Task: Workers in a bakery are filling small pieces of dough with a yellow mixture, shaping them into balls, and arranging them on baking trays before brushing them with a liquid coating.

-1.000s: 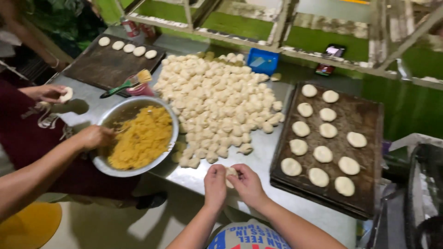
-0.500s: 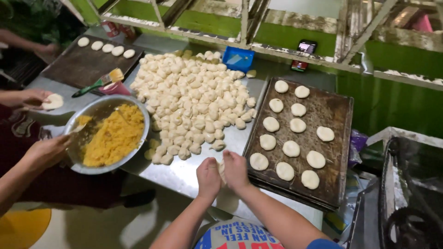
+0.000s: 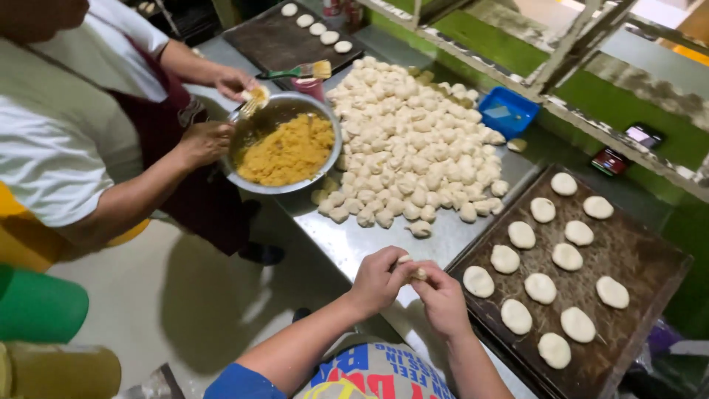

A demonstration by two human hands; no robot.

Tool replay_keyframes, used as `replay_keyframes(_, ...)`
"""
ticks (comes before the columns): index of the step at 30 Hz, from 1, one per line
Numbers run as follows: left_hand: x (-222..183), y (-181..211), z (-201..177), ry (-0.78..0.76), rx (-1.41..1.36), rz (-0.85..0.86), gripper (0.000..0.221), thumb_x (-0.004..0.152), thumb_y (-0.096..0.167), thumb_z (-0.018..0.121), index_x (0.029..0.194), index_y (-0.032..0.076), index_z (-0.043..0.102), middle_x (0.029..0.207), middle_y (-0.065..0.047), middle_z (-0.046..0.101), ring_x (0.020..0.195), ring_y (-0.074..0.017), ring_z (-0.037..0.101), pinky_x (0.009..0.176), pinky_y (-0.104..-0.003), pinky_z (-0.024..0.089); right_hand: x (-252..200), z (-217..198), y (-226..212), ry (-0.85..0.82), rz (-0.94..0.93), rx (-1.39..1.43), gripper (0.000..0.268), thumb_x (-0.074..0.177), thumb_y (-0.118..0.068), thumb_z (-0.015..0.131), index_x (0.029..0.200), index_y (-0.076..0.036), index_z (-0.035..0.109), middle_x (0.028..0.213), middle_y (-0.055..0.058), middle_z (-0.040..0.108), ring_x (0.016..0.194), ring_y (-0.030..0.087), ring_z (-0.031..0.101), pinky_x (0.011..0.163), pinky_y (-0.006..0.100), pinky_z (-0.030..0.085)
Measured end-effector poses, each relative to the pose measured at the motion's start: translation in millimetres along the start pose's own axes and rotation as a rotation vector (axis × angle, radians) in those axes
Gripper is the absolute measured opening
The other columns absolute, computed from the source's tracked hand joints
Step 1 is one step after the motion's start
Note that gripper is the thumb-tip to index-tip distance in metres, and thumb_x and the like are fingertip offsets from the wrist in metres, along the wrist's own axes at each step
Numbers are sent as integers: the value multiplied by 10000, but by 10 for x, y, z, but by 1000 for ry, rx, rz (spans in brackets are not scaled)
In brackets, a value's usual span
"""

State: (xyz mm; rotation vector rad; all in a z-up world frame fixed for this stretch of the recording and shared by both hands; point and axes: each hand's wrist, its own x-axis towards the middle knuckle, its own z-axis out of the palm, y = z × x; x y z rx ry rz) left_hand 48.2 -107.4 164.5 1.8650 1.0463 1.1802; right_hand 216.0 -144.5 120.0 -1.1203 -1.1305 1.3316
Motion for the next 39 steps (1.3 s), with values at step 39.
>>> replay_keyframes(39, 20, -930, -3118, 206, -527, 383, 482, 914, 325, 766, 1257, 57, 559, 1286, -137, 631, 1304, -416, 635, 1165, -526, 557, 1475, 2887, 383, -397, 263, 792, 465, 963, -209, 753, 1295, 65, 578, 1170, 213, 671, 1086, 332, 653, 943, 435, 520)
